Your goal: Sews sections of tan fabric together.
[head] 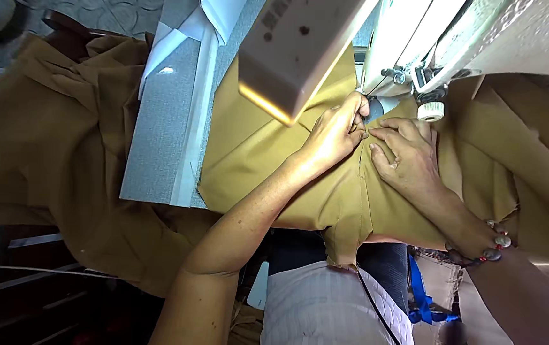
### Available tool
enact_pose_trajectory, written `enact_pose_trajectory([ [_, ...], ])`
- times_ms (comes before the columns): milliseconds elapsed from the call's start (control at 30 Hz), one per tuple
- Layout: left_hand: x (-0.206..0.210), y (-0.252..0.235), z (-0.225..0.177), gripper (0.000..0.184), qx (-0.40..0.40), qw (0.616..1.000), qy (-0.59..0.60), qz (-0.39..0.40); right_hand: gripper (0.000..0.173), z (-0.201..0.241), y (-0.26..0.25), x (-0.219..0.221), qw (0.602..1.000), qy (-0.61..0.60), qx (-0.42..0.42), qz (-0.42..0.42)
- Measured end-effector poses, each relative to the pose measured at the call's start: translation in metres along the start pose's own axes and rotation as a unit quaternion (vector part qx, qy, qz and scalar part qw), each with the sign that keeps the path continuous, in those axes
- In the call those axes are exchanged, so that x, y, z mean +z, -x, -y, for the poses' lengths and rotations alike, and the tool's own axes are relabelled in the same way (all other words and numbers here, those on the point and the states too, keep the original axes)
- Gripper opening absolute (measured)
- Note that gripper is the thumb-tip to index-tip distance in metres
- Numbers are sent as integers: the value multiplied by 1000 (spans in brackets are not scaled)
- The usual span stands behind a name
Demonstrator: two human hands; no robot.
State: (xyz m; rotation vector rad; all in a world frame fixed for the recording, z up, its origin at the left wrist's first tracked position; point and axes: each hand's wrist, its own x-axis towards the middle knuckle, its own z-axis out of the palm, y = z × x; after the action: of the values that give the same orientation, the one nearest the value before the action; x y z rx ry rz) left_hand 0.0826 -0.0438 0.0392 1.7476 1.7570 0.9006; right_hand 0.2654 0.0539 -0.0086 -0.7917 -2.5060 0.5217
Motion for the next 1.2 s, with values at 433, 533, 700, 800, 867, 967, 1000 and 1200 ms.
enact_pose_trajectory([
  [433, 40, -35, 35, 15, 222, 917, -280, -179, 25, -1, -1, 1, 1000, 22, -6, -6],
  [533, 37, -29, 39, 16, 207, 931, -262, -148, 30, -3, -2, 2, 1000, 15, -6, -11],
  [700, 35, -4, 34, 37, 92, 976, -197, -32, 31, -5, -2, 5, 1000, 22, -4, -14],
  [800, 41, 2, 32, 41, 59, 978, -196, -32, 31, -3, -3, 5, 999, 44, -6, -5],
  [867, 43, 0, 33, 41, 57, 977, -202, -42, 31, -3, -6, 5, 999, 53, -9, -5],
  [967, 41, -7, 35, 41, 53, 976, -207, -46, 32, -7, -13, 6, 998, 59, -16, -1],
  [1000, 41, -9, 35, 42, 51, 976, -205, -46, 32, -8, -15, 7, 998, 62, -17, 0],
  [1200, 44, -13, 36, 42, 52, 973, -214, -63, 33, -10, -19, 6, 998, 66, -17, 4],
])
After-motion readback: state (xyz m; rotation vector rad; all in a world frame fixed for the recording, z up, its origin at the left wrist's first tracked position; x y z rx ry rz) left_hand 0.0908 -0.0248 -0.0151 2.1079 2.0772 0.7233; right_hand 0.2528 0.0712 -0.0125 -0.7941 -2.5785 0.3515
